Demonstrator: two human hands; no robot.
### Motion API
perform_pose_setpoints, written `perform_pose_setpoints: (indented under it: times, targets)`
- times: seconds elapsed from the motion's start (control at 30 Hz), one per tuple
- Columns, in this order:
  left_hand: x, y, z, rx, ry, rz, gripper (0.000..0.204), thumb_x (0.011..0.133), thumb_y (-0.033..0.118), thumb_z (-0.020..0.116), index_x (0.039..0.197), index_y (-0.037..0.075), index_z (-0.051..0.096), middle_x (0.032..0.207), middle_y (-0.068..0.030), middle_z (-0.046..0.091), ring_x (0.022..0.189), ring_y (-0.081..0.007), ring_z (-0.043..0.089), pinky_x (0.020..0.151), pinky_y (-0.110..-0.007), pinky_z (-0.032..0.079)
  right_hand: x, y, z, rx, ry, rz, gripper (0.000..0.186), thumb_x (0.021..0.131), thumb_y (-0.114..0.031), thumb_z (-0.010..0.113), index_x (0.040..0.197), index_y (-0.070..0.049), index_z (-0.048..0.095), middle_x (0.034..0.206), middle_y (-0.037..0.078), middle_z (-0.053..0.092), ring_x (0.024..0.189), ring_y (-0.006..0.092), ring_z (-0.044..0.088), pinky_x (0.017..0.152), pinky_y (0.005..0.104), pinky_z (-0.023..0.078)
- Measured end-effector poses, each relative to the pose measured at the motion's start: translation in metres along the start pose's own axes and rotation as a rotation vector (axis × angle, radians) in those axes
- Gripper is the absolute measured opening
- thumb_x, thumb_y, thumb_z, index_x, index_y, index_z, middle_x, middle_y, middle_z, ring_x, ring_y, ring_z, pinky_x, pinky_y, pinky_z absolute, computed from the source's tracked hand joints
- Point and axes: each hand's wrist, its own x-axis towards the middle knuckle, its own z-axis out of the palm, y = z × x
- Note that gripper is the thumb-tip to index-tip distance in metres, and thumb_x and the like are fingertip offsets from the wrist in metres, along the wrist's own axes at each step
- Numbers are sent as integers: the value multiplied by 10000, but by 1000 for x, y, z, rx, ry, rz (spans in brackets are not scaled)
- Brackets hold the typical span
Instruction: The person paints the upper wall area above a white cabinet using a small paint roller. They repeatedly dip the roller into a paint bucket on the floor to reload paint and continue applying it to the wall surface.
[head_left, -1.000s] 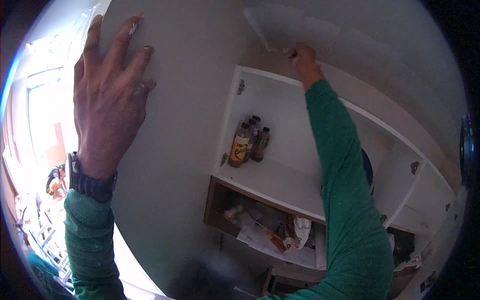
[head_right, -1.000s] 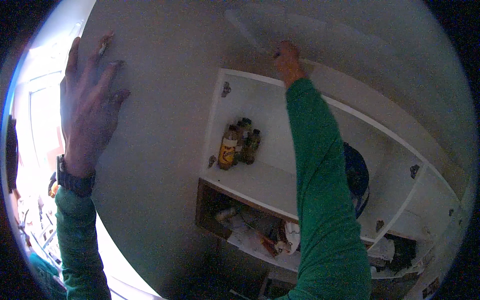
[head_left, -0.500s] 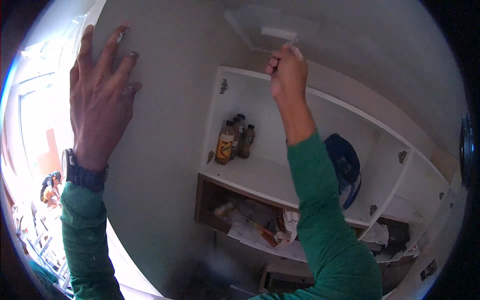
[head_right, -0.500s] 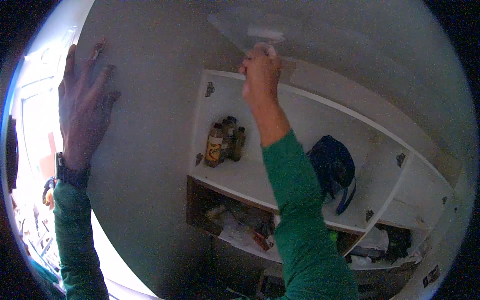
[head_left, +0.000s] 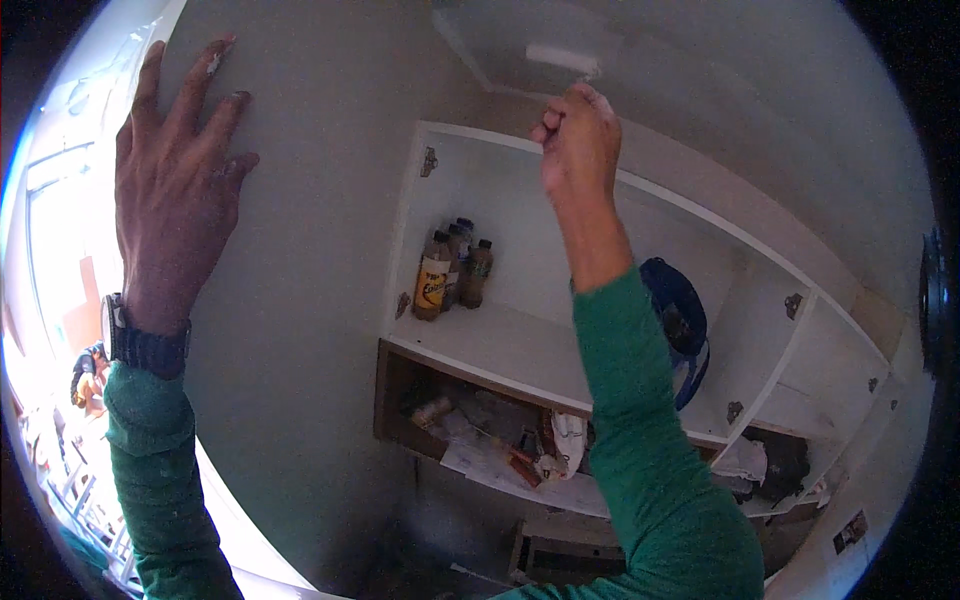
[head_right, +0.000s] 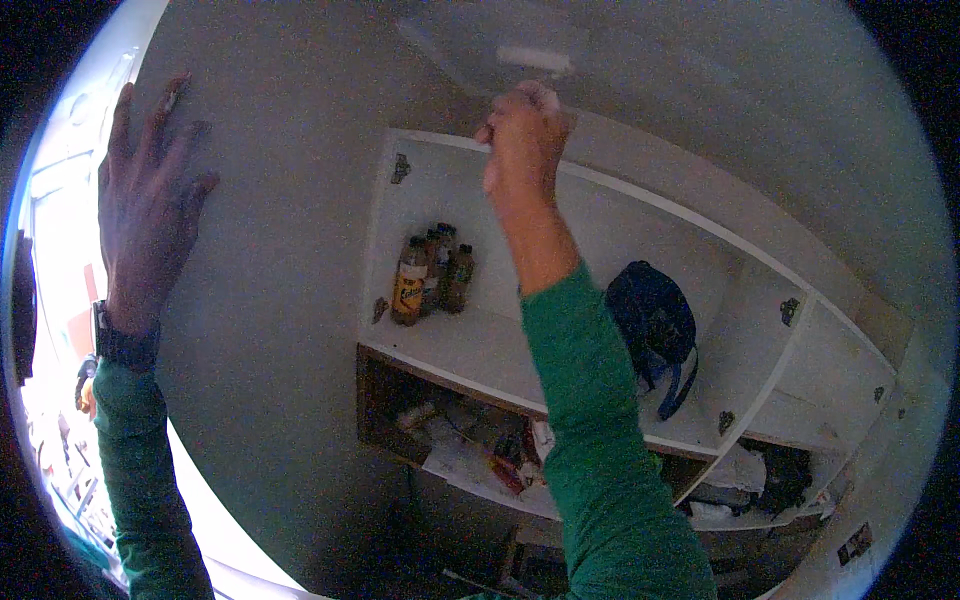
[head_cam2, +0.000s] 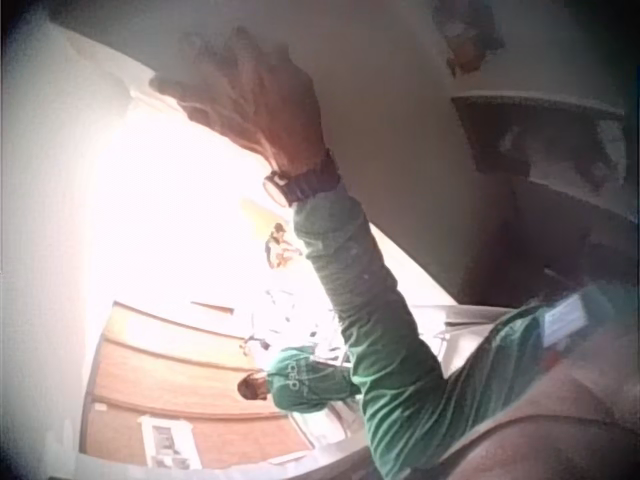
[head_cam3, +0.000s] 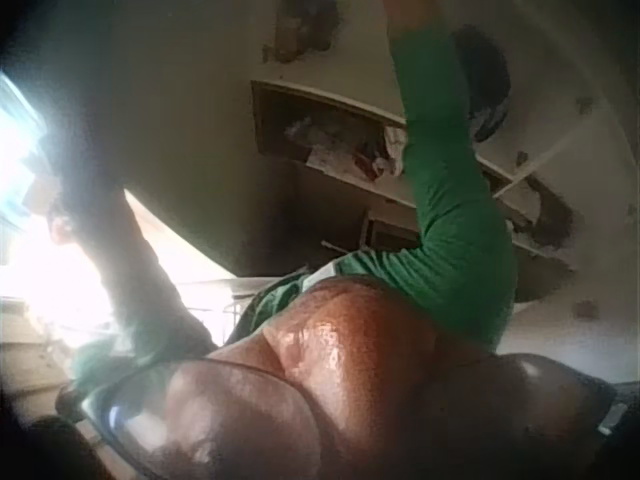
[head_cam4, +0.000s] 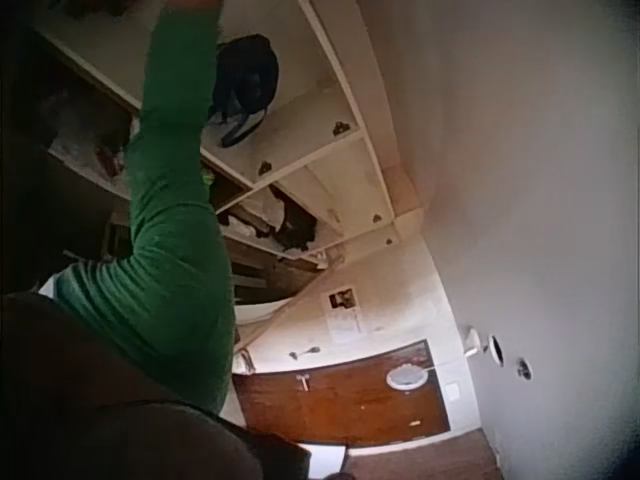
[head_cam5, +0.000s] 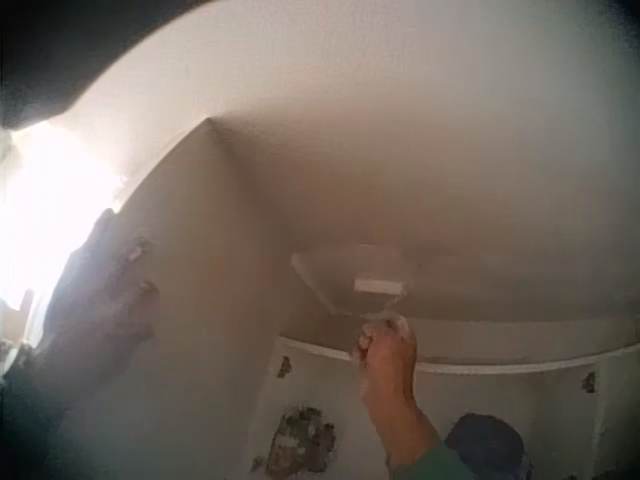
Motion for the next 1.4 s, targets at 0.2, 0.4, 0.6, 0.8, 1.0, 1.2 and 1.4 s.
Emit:
perform_pose_setpoints:
  times: [0.2,0.4,0.6,0.8,1.0,1.2,1.4]
  targets:
    - [2,3,0,-17,-4,8,450,717,202,789,1136,167,631,1463,-10,359,1387,-320,246,1040,-435,420,175,53,-76,-297,80,230,78,907,-7,449,834,19,448,752,71,414,597,162,388,463,292,325]
    - [1,6,2,-14,-33,-20,437,729,194,782,1138,162,629,1460,-19,366,1385,-325,244,1040,-441,417,240,48,-115,-72,212,399,55,881,5,443,830,18,430,722,85,411,558,170,382,448,297,331]
    - [0,5,0,-5,-32,-20,451,725,206,783,1146,158,628,1456,-16,375,1390,-319,238,1045,-435,412,130,16,-71,-95,60,188,9,882,0,462,888,-2,456,725,67,446,582,142,418,476,294,370]
    - [3,6,-6,-8,-50,-21,425,732,184,772,1134,147,639,1460,-7,375,1403,-303,221,1055,-435,405,-26,-60,-30,29,-90,-34,75,855,2,540,891,-47,496,760,60,497,622,128,460,518,278,381]
    - [3,4,-2,-50,4,21,435,726,178,771,1136,132,634,1467,0,366,1402,-289,231,1053,-420,406,-95,-112,-15,58,-125,-128,159,806,-11,597,922,-78,513,772,39,541,637,122,503,483,279,409]
    - [1,4,4,-36,-10,22,460,725,174,767,1157,126,615,1476,-5,348,1401,-287,235,1049,-407,404,-33,-76,-39,40,-95,-92,141,834,-23,573,947,-62,498,751,46,507,642,142,493,481,295,413]
    - [0,2,4,-60,16,44,458,723,169,770,1152,124,616,1474,-3,351,1399,-274,242,1036,-407,409,128,-18,-112,18,32,140,107,844,21,476,753,-24,444,682,88,436,558,172,408,496,307,357]
